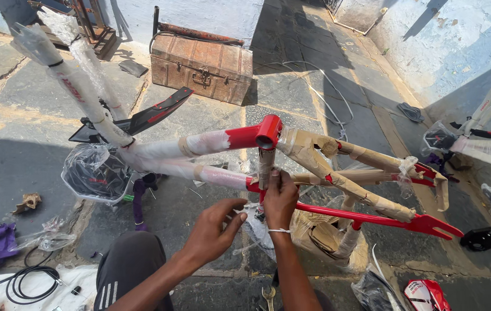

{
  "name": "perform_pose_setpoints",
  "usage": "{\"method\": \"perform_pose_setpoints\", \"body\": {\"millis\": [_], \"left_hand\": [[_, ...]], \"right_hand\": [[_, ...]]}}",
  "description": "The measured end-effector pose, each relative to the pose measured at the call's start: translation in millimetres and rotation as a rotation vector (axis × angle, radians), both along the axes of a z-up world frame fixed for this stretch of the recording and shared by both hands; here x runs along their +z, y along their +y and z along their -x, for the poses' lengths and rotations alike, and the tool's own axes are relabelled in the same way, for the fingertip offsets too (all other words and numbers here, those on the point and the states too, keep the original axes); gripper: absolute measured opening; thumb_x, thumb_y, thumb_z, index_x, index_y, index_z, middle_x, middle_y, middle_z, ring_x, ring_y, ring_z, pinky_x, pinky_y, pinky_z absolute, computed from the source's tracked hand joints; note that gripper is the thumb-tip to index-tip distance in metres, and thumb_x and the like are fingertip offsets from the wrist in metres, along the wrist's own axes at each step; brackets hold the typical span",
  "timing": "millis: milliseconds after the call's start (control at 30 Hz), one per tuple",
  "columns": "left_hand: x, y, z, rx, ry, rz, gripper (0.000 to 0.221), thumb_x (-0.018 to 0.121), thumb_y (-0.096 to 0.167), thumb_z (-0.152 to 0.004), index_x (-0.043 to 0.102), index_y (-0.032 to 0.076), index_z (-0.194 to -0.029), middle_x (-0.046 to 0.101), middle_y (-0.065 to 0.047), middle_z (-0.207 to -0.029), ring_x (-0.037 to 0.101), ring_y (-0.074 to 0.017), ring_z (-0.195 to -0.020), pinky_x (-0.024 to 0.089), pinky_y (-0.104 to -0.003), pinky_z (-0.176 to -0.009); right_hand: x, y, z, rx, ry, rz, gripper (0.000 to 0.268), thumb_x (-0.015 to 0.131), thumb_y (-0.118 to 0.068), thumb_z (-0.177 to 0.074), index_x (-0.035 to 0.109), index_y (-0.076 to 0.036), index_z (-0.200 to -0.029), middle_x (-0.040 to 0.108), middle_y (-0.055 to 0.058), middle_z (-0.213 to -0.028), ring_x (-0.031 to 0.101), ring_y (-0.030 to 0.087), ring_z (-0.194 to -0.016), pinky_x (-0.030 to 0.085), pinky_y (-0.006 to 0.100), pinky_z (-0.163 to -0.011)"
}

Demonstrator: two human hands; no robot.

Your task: The person removes plastic and cardboard wrapping from a bicycle frame by hand, then positions a black fender onto the frame and secures it with screws using a tool.

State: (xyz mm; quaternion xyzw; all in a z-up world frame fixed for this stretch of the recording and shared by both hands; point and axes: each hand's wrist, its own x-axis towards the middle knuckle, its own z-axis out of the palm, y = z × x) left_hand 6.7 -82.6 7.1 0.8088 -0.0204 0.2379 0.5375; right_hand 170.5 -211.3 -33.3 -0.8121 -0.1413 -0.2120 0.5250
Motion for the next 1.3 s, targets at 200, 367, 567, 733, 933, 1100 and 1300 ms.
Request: {"method": "perform_pose_setpoints", "body": {"millis": [200,367,567,733,933,1100,1300], "left_hand": [[102.4,23.8,-128.8,0.241,-0.302,-0.136,0.025,0.063,0.025,-0.101,0.072,0.002,-0.102,0.074,-0.016,-0.097,0.073,-0.0323,-0.087,0.057,-0.044,-0.08],[145.0,26.6,-243.3,0.101,0.22,-0.5,0.049,0.073,0.048,-0.089,0.072,-0.002,-0.092,0.068,-0.023,-0.091,0.069,-0.0374,-0.086,0.052,-0.052,-0.077],[157.2,14.4,-269.0,-0.118,0.214,-0.308,0.035,0.075,0.024,-0.078,0.077,-0.008,-0.093,0.074,-0.023,-0.082,0.075,-0.028,-0.075,0.056,-0.041,-0.07],[151.0,17.0,-143.9,-0.14,-0.153,0.092,0.031,0.064,0.026,-0.101,0.065,-0.004,-0.095,0.063,-0.01,-0.073,0.052,-0.0123,-0.067,0.047,-0.033,-0.061],[31.1,-20.8,-11.6,-0.109,-0.365,0.062,0.012,0.065,0.012,-0.102,0.068,0.001,-0.102,0.075,-0.013,-0.108,0.074,-0.0262,-0.106,0.056,-0.037,-0.099],[-34.8,-35.8,-34.9,-0.13,-0.317,-0.01,0.027,0.057,-0.011,-0.086,0.068,-0.003,-0.109,0.074,-0.018,-0.123,0.062,-0.0394,-0.133,0.051,-0.045,-0.108],[-40.2,-46.6,-34.1,-0.097,-0.375,-0.245,0.049,0.058,-0.009,-0.077,0.065,0.001,-0.124,0.067,-0.022,-0.131,0.062,-0.0417,-0.126,0.049,-0.048,-0.104]], "right_hand": [[4.7,5.3,-95.9,0.023,0.153,-0.232,0.025,0.055,-0.02,-0.103,0.069,-0.001,-0.109,0.064,0.009,-0.081,0.062,0.018,-0.071,0.048,0.032,-0.066],[22.9,14.1,-194.0,0.482,0.011,-0.532,0.026,0.052,-0.008,-0.103,0.068,-0.001,-0.122,0.058,0.002,-0.09,0.054,0.008,-0.077,0.045,0.024,-0.068],[49.0,22.2,-202.7,0.513,-0.033,-0.607,0.031,0.054,-0.024,-0.112,0.062,-0.001,-0.131,0.067,0.005,-0.104,0.06,0.011,-0.087,0.048,0.025,-0.072],[31.3,8.0,-141.4,0.401,0.229,-0.532,0.038,0.057,-0.02,-0.1,0.055,-0.007,-0.136,0.069,0.004,-0.119,0.065,0.015,-0.104,0.054,0.033,-0.088],[26.7,-32.1,-29.2,0.402,0.462,-0.8,0.033,0.062,-0.018,-0.097,0.063,-0.002,-0.125,0.071,0.008,-0.11,0.069,0.021,-0.099,0.056,0.039,-0.085],[54.2,-30.1,-8.2,0.546,0.624,-0.785,0.026,0.063,-0.016,-0.095,0.066,-0.003,-0.117,0.072,0.003,-0.103,0.069,0.015,-0.09,0.057,0.035,-0.079],[3.2,-28.7,-49.7,0.41,0.443,-0.601,0.023,0.068,-0.018,-0.102,0.073,0.004,-0.108,0.061,0.006,-0.08,0.055,0.012,-0.067,0.046,0.031,-0.059]]}}
